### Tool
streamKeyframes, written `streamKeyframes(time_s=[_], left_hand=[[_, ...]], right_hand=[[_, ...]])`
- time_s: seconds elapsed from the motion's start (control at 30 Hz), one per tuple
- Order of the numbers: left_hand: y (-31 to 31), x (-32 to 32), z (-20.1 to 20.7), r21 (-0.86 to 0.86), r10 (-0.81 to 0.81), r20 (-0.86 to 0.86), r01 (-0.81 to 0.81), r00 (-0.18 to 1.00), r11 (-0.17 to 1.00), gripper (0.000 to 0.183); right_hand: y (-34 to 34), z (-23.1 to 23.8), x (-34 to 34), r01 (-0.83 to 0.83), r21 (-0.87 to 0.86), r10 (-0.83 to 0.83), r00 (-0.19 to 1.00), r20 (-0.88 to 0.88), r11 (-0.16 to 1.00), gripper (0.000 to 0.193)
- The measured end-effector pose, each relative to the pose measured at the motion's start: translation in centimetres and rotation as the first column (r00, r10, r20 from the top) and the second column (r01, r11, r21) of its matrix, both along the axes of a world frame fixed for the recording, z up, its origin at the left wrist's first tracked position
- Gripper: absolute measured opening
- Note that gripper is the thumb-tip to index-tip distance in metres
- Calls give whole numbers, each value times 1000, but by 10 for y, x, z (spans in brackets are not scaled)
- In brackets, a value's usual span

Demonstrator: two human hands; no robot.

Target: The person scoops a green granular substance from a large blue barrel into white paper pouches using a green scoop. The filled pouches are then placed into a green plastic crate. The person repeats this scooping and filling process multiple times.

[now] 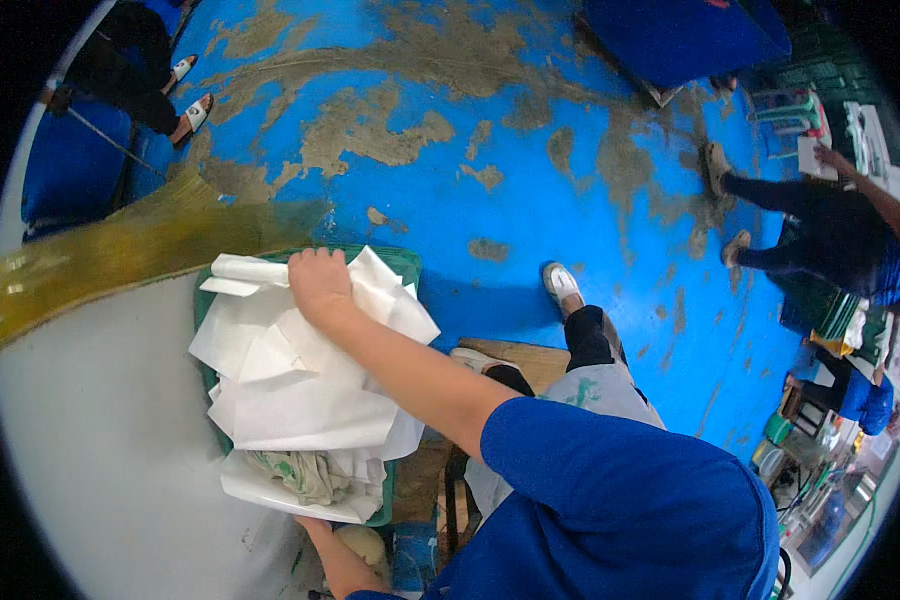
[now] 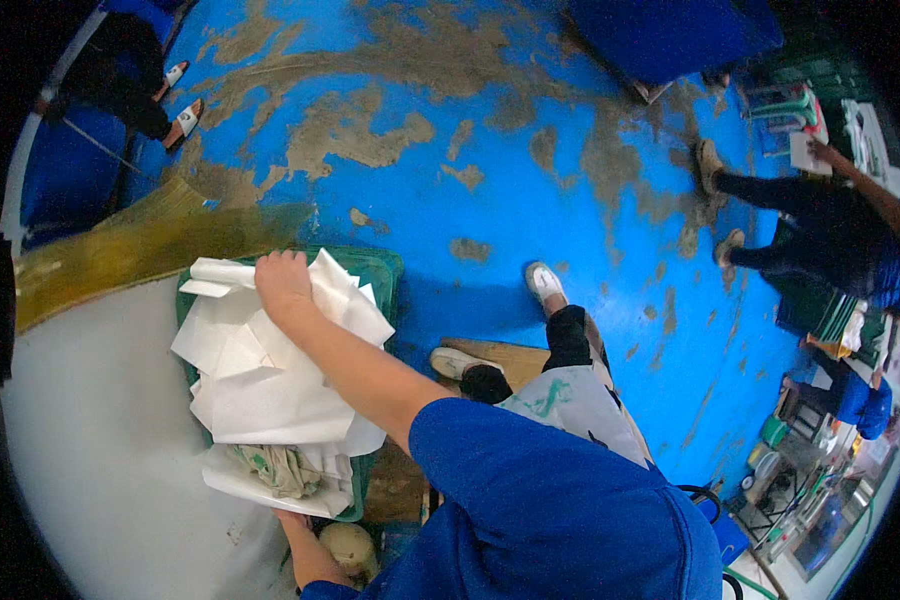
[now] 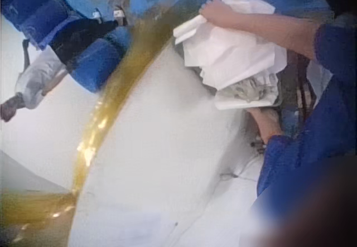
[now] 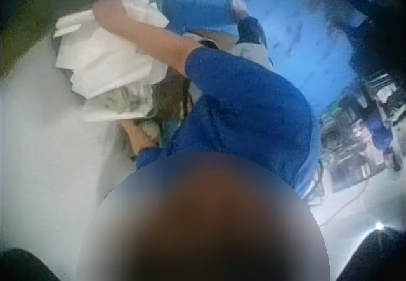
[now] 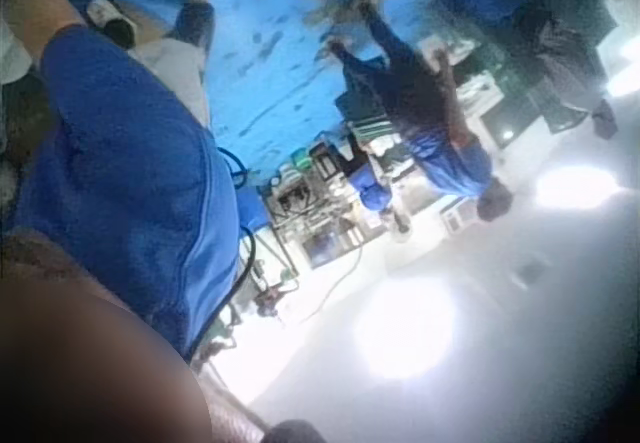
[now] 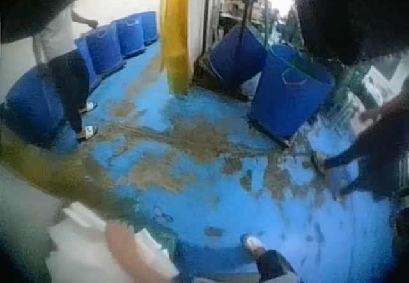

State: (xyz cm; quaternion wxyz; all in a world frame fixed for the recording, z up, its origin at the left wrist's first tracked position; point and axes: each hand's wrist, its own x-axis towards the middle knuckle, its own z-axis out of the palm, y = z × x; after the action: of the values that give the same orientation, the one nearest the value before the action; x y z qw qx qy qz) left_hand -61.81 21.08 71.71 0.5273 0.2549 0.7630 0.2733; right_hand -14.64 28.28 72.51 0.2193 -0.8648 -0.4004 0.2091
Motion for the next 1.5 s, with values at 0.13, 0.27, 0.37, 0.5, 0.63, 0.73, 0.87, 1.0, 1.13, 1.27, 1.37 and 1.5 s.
streamKeyframes(time_s=[0.13, 0.27, 0.37, 0.5, 0.63, 0.73, 0.87, 1.0, 1.13, 1.27, 1.37, 1.5], left_hand=[[13, 20, 55, 91, -158, -651, 282, 743, 955, 41], [20, 68, 105, 162, 73, -981, 558, 179, 814, 36], [-4, 113, 105, 263, 56, -954, 729, 296, 632, 35], [-44, 142, 97, 364, -56, -824, 602, 564, 711, 36], [-83, 136, 95, 353, -136, -824, 686, 550, 636, 44], [-111, 125, 87, 251, -202, -822, 656, 533, 712, 55], [-121, 119, 76, -39, -345, -879, 672, 329, 740, 49], [-108, 116, 108, 94, -264, -847, 619, 462, 780, 21], [-110, 86, 197, 497, 66, -635, 341, 769, 798, 17], [-130, 31, 290, 796, 347, -255, -7, 903, 605, 17], [-160, 6, 347, 900, 489, -165, -72, 856, 429, 19], [-203, -8, 398, 956, 676, -141, -76, 724, 282, 18]], right_hand=[[-3, 15, 2, 12, -20, -15, 991, -134, 1000, 39], [-6, 37, 19, 27, 25, -21, 972, -232, 999, 63], [-19, 64, 26, -85, 197, 108, 988, -109, 977, 74], [-80, 107, -15, -302, 526, 393, 917, -68, 795, 78], [-153, 116, -91, -743, 185, 758, 652, -17, 643, 90], [-161, 81, -120, -786, -87, 789, 599, 136, 612, 89], [-146, 41, -133, -738, -207, 767, 617, 177, 642, 87], [-135, 38, -141, -722, -215, 749, 658, 81, 658, 84], [-139, 44, -146, -705, -335, 766, 637, 86, 625, 82], [-135, 50, -148, -681, -266, 712, 702, 29, 682, 76], [-131, 70, -164, -607, -122, 618, 761, 198, 785, 71], [-134, 107, -224, -837, 72, 840, 543, -15, 543, 55]])
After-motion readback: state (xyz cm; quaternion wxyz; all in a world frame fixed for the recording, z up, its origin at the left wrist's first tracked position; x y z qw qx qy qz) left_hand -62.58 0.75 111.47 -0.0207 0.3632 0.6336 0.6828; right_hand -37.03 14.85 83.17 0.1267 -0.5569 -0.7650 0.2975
